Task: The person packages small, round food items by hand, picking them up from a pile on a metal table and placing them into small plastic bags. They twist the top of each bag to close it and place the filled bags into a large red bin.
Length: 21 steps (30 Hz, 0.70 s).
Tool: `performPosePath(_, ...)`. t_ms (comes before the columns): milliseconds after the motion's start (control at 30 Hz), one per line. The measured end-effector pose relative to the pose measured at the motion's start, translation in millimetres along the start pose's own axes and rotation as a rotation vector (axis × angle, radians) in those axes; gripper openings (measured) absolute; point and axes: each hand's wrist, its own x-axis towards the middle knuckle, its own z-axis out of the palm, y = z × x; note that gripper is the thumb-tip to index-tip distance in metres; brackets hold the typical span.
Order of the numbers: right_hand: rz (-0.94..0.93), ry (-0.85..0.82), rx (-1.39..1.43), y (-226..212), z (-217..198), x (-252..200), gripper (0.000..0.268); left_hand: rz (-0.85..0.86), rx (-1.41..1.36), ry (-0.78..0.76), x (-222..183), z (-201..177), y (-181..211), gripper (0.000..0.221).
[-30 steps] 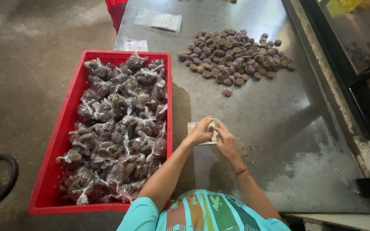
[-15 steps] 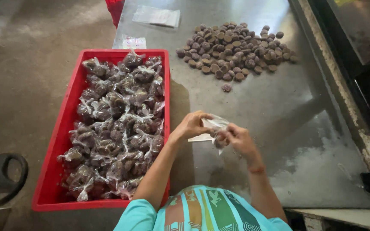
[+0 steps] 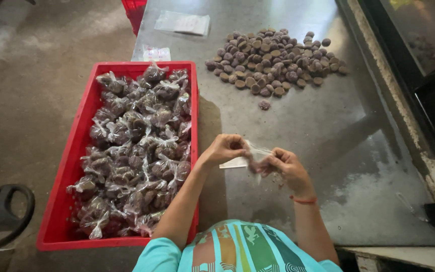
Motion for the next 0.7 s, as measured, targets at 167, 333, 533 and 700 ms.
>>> performPosePath(167,0.111,0.092,-0.140,18,-10,13,0.019,-0.025,0.609,-0.080,3,-2,-12,0.016)
performPosePath(333,-0.175,0.182,-0.115,10,-2,5,0.017,0.203,0.325,0.209,6,17,-5,0.010)
performPosePath(533,-0.309,0.074,0.136,-15,8,-3,0.019,0.230,-0.006,0.126,1,18,14,0.009)
performPosePath(700,-0.321,0.053,0.144,4,2,-6,0.013,0.320,0.316,0.041,-6,10,31,0.016)
